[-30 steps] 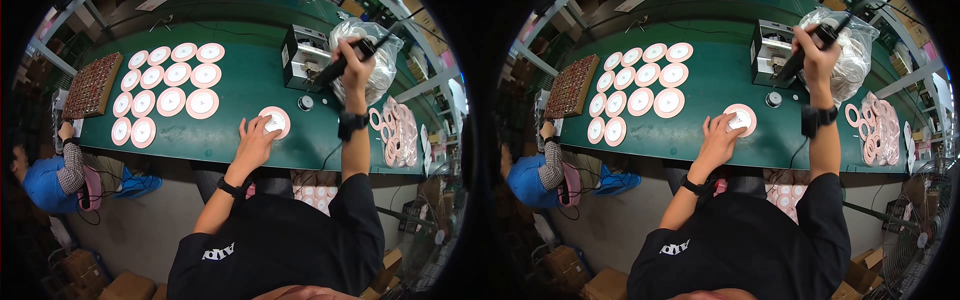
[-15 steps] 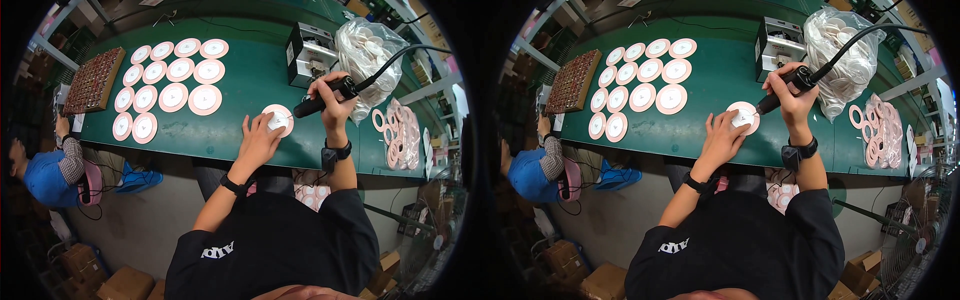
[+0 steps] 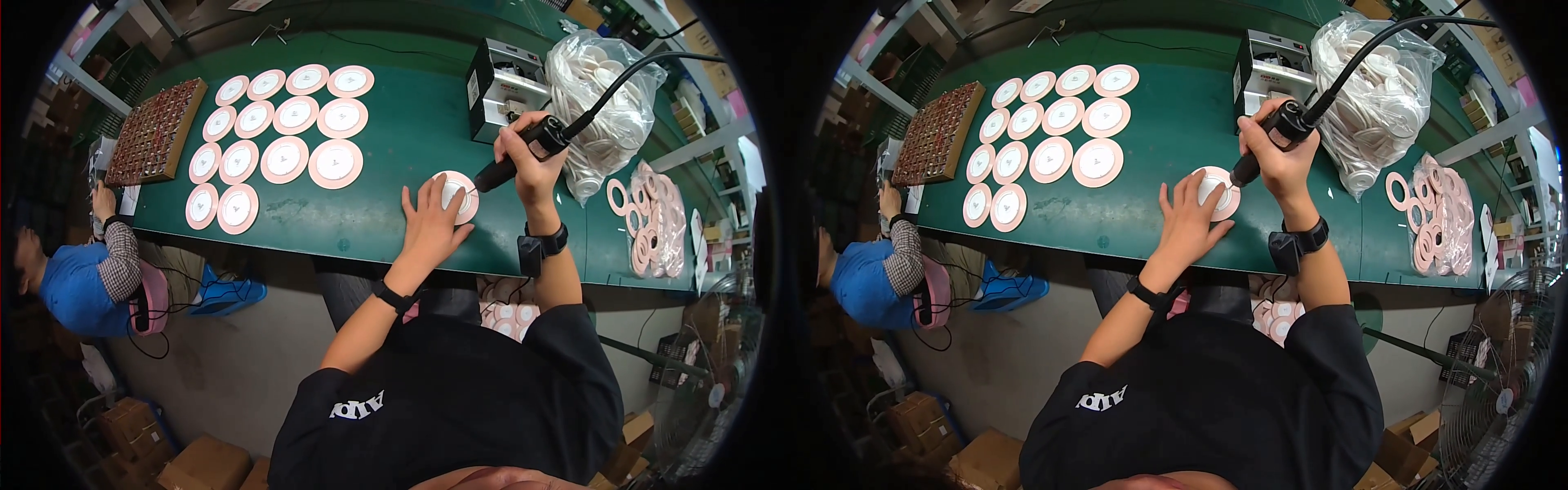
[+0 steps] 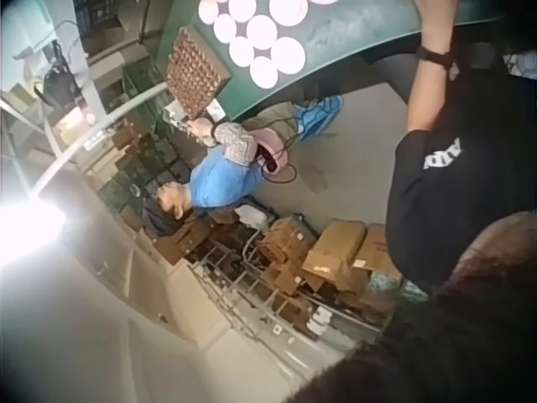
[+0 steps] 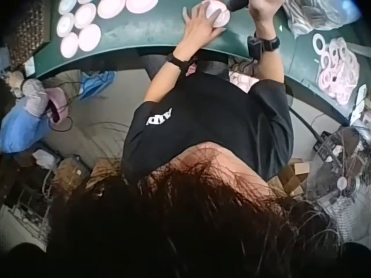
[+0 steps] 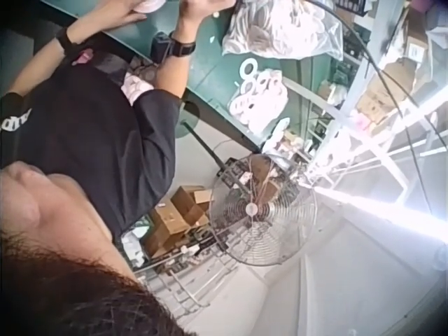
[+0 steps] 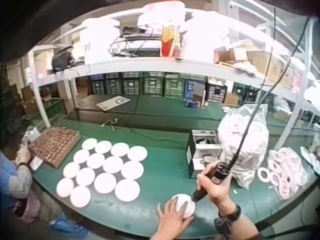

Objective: Assembling electronic base components using an electric screwdriver on a factory production line.

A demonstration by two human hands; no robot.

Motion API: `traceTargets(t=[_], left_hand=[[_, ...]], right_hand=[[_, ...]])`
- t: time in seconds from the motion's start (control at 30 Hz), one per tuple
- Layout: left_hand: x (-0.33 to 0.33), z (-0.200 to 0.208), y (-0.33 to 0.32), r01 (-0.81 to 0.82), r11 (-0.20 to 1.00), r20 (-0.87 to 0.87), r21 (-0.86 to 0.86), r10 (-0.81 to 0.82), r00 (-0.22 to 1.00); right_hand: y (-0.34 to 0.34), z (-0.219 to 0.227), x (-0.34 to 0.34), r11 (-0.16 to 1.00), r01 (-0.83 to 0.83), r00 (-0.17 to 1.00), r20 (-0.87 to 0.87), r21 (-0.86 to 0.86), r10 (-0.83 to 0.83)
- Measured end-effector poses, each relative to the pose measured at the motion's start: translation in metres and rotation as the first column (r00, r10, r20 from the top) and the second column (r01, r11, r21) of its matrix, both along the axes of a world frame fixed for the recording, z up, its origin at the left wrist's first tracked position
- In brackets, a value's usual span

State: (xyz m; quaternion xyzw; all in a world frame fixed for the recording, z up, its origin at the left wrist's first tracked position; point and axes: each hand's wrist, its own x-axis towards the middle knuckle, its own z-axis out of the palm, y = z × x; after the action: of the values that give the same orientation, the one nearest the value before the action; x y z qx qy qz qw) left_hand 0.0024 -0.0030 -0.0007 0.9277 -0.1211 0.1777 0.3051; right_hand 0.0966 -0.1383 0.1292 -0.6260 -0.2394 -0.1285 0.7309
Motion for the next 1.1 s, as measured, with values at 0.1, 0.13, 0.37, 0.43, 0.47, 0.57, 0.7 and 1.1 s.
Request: traceTargets(t=[0.1, 0.13, 0.37, 0.43, 0.47, 0.57, 0.7, 1.1], left_hand=[[0.007, -0.003, -0.01, -0.036, 0.998, 0.0, 0.053, 0.036, 0.999], [0.008, -0.006, -0.009, -0.037, 0.998, 0.01, 0.056, 0.036, 0.999], [-0.001, -0.005, 0.006, 0.071, 0.992, -0.024, 0.1, -0.069, 0.997], [-0.005, -0.006, 0.018, 0.086, 0.992, -0.019, 0.091, -0.085, 0.996], [-0.006, -0.007, 0.022, 0.096, 0.993, -0.017, 0.075, -0.095, 0.995], [-0.005, -0.007, 0.023, 0.116, 0.992, -0.007, 0.058, -0.116, 0.993], [-0.009, -0.005, 0.023, 0.128, 0.991, -0.003, 0.04, -0.128, 0.992], [-0.012, -0.001, 0.021, 0.107, 0.993, 0.001, 0.044, -0.107, 0.994]], right_hand=[[0.0, 0.006, -0.009, 1.0, -0.002, 1.0, 0.011, 0.014, 0.002], [-0.003, 0.01, -0.011, 0.999, 0.037, 0.999, 0.0, 0.029, -0.037], [-0.046, 0.072, 0.029, 0.959, 0.232, 0.956, 0.145, 0.161, -0.256], [-0.046, 0.077, 0.053, 0.951, 0.248, 0.939, 0.195, 0.184, -0.283], [-0.043, 0.077, 0.065, 0.949, 0.258, 0.935, 0.199, 0.182, -0.292], [-0.044, 0.072, 0.093, 0.944, 0.28, 0.927, 0.208, 0.175, -0.313], [-0.052, 0.062, 0.1, 0.966, 0.257, 0.956, 0.149, -0.012, -0.253], [-0.026, 0.012, -0.02, 0.995, 0.08, 0.996, 0.032, 0.065, -0.082]])
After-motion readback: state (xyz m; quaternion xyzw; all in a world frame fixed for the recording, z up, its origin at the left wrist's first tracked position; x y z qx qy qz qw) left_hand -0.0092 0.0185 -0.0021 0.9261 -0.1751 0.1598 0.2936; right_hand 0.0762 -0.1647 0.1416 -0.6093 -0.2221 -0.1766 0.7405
